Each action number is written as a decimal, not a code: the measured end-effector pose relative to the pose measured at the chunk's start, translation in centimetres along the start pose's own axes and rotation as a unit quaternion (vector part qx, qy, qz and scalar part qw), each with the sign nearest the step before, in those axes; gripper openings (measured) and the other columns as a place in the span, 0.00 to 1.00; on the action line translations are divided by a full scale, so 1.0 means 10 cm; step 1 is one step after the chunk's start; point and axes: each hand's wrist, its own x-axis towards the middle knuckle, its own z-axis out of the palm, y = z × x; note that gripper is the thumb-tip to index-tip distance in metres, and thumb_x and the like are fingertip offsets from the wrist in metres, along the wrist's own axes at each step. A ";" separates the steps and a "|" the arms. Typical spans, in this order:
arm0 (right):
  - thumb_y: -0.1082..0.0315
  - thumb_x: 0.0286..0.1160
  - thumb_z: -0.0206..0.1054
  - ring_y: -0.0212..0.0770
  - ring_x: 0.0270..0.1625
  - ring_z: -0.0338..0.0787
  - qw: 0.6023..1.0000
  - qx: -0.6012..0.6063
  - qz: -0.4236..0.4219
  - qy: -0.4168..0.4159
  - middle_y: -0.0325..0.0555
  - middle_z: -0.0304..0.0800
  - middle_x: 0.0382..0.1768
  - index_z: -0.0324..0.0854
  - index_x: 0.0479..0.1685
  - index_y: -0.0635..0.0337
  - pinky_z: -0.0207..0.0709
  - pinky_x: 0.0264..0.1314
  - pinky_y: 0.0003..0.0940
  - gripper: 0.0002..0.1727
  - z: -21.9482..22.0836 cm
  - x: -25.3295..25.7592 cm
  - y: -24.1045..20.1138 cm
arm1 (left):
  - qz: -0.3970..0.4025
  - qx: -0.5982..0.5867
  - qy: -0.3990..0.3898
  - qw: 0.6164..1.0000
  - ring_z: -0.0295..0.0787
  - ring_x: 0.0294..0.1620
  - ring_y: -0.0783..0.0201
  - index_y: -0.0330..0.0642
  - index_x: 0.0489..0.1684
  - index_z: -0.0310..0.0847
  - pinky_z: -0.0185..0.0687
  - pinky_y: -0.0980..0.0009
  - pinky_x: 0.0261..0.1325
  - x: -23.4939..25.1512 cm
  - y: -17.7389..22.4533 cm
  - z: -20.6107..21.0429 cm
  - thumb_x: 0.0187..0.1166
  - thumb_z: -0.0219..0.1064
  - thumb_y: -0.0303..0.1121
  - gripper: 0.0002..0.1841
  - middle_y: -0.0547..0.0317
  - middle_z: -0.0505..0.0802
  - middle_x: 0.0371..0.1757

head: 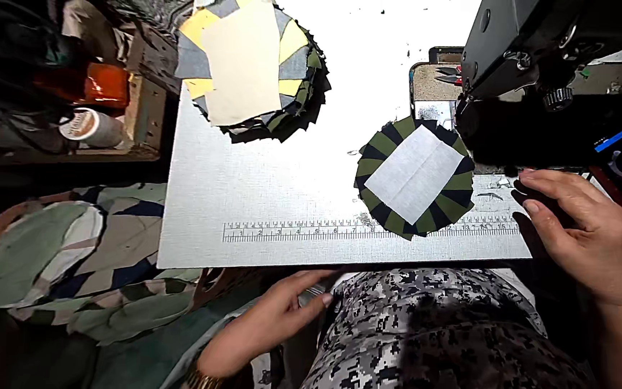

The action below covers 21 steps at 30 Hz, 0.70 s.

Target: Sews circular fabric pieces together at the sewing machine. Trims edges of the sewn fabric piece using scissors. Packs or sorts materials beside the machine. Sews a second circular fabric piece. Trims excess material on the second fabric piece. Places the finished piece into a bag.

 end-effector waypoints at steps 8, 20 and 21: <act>0.77 0.80 0.57 0.52 0.66 0.89 0.983 -0.027 -0.164 -0.075 0.60 0.90 0.61 0.88 0.60 0.69 0.80 0.72 0.45 0.17 0.20 0.72 0.05 | 0.319 0.054 0.073 0.943 0.87 0.66 0.70 0.42 0.60 0.90 0.85 0.69 0.69 0.91 1.33 -0.41 0.87 0.59 0.35 0.15 0.60 0.93 0.62; 0.77 0.82 0.53 0.52 0.72 0.87 0.964 -0.109 -0.194 -0.148 0.54 0.90 0.67 0.88 0.66 0.61 0.75 0.77 0.48 0.21 0.33 0.86 0.20 | 0.306 0.267 0.085 0.910 0.68 0.87 0.48 0.41 0.75 0.81 0.59 0.51 0.90 1.99 1.36 -0.06 0.90 0.52 0.45 0.25 0.48 0.82 0.80; 0.77 0.82 0.53 0.53 0.72 0.87 0.963 -0.112 -0.195 -0.147 0.54 0.90 0.66 0.88 0.66 0.61 0.75 0.77 0.49 0.21 0.33 0.86 0.20 | 0.312 0.262 0.085 0.909 0.68 0.88 0.48 0.41 0.76 0.81 0.58 0.52 0.90 2.00 1.34 -0.07 0.90 0.53 0.45 0.25 0.47 0.81 0.81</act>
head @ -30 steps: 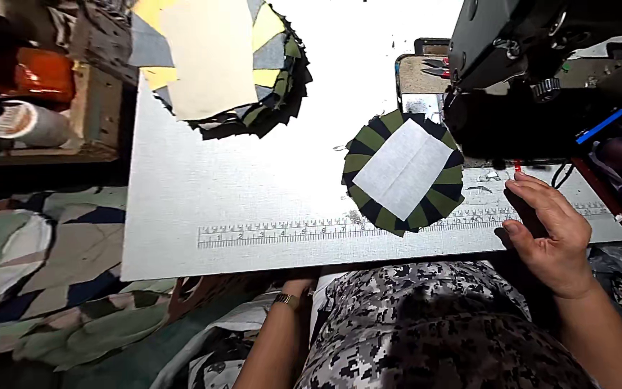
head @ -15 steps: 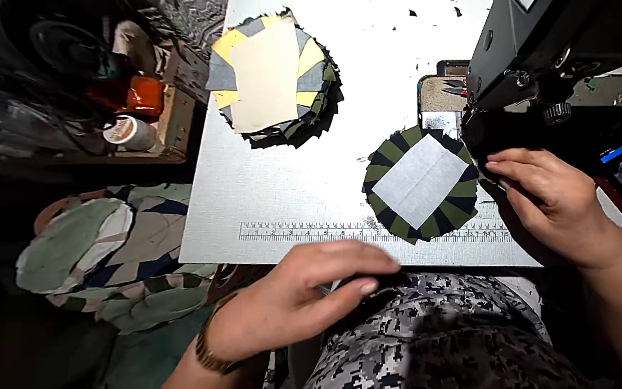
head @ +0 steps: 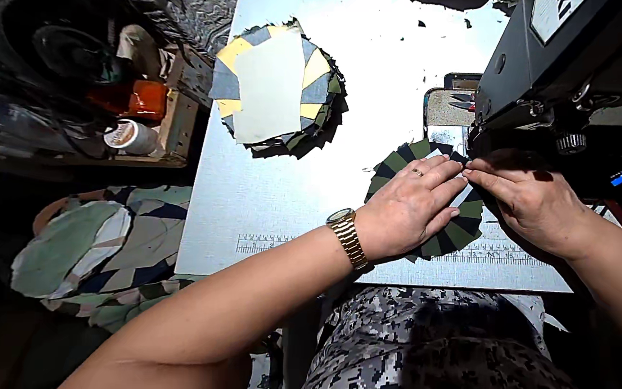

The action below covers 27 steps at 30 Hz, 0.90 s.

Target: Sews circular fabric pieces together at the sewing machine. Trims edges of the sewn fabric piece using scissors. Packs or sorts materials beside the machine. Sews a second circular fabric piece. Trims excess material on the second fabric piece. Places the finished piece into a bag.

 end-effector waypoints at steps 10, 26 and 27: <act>0.75 0.86 0.55 0.53 0.69 0.87 0.999 0.005 0.010 0.033 0.57 0.90 0.61 0.88 0.61 0.66 0.75 0.75 0.47 0.17 0.05 0.08 0.11 | 0.041 0.003 -0.055 0.998 0.68 0.88 0.50 0.42 0.74 0.81 0.59 0.52 0.89 0.26 -0.28 -0.16 0.87 0.54 0.48 0.26 0.49 0.80 0.82; 0.80 0.80 0.56 0.54 0.67 0.88 0.995 0.040 0.027 0.088 0.58 0.92 0.58 0.91 0.55 0.68 0.76 0.76 0.44 0.17 0.10 0.03 0.11 | 0.074 0.029 -0.015 0.997 0.74 0.83 0.46 0.41 0.68 0.86 0.64 0.47 0.85 0.29 -0.29 -0.13 0.88 0.54 0.46 0.24 0.48 0.86 0.75; 0.80 0.80 0.56 0.54 0.67 0.88 0.995 0.037 0.027 0.087 0.58 0.92 0.58 0.91 0.55 0.68 0.76 0.76 0.44 0.17 0.10 0.03 0.11 | 0.077 0.035 -0.009 0.996 0.74 0.83 0.45 0.41 0.67 0.87 0.63 0.46 0.85 0.29 -0.27 -0.12 0.88 0.54 0.46 0.23 0.47 0.87 0.74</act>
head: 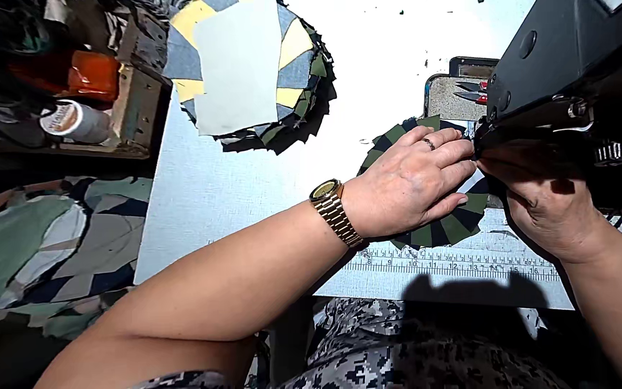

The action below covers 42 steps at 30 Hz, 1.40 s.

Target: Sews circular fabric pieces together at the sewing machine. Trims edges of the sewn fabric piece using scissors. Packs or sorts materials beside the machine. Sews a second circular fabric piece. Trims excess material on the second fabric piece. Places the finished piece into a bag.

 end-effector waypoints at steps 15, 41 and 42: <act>0.80 0.80 0.54 0.53 0.71 0.86 0.999 -0.026 0.022 -0.016 0.57 0.90 0.63 0.89 0.60 0.66 0.72 0.78 0.47 0.19 -0.02 0.01 -0.02 | 0.025 -0.032 -0.002 0.999 0.76 0.82 0.49 0.41 0.67 0.87 0.66 0.55 0.86 0.04 -0.16 -0.01 0.89 0.52 0.40 0.21 0.48 0.88 0.72; 0.81 0.80 0.53 0.53 0.71 0.86 0.999 -0.022 0.026 0.013 0.59 0.90 0.63 0.89 0.58 0.68 0.73 0.79 0.45 0.19 -0.03 0.04 -0.03 | 0.009 -0.034 0.007 0.999 0.74 0.83 0.51 0.42 0.67 0.87 0.65 0.55 0.87 0.11 -0.34 -0.03 0.89 0.51 0.40 0.21 0.51 0.87 0.73; 0.82 0.79 0.54 0.54 0.70 0.87 0.999 -0.016 0.014 0.032 0.61 0.91 0.61 0.89 0.56 0.69 0.75 0.78 0.45 0.18 -0.03 0.04 -0.03 | 0.009 -0.034 0.007 0.999 0.73 0.84 0.50 0.42 0.68 0.86 0.64 0.54 0.88 0.11 -0.34 -0.03 0.90 0.51 0.40 0.21 0.51 0.87 0.74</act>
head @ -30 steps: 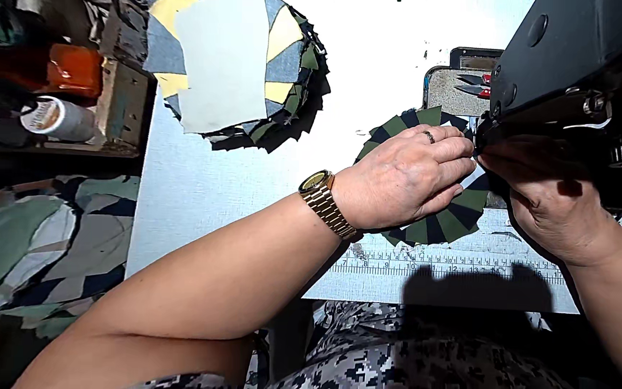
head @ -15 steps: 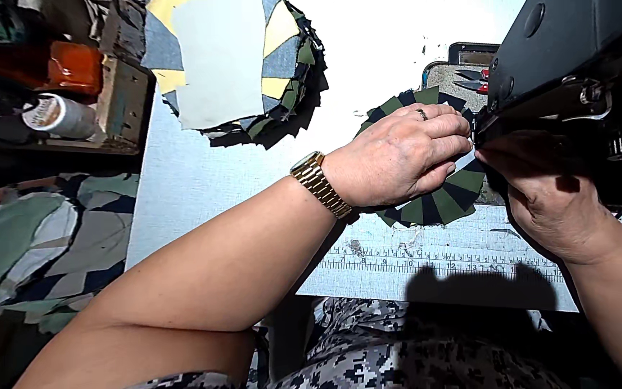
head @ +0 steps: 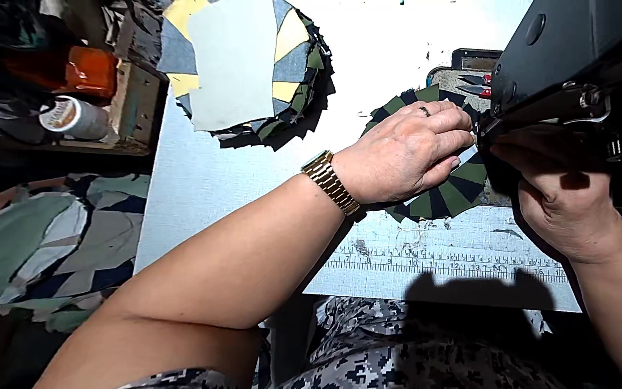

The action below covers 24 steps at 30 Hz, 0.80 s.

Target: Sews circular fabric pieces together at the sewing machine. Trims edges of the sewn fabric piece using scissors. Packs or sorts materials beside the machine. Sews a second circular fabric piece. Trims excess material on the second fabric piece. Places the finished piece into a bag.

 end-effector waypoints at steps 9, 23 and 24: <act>0.78 0.80 0.61 0.53 0.62 0.89 0.999 0.011 -0.041 -0.014 0.58 0.93 0.53 0.92 0.51 0.68 0.78 0.70 0.45 0.13 0.03 -0.03 0.00 | 0.057 -0.031 -0.023 0.998 0.76 0.82 0.52 0.43 0.60 0.90 0.67 0.55 0.86 -0.06 0.02 -0.08 0.89 0.54 0.37 0.18 0.54 0.90 0.70; 0.78 0.80 0.62 0.54 0.64 0.89 0.998 0.017 -0.048 -0.022 0.60 0.92 0.54 0.91 0.53 0.68 0.79 0.71 0.42 0.13 0.03 -0.05 0.00 | 0.038 -0.009 -0.010 0.999 0.70 0.87 0.48 0.45 0.63 0.90 0.62 0.52 0.89 -0.05 0.02 -0.08 0.88 0.55 0.35 0.17 0.52 0.86 0.76; 0.78 0.80 0.62 0.54 0.63 0.89 0.998 0.017 -0.048 -0.023 0.60 0.92 0.53 0.91 0.52 0.69 0.79 0.70 0.42 0.13 0.03 -0.05 0.00 | 0.045 -0.015 -0.015 0.999 0.71 0.86 0.49 0.46 0.63 0.90 0.62 0.52 0.89 -0.05 0.02 -0.09 0.88 0.55 0.35 0.18 0.53 0.87 0.75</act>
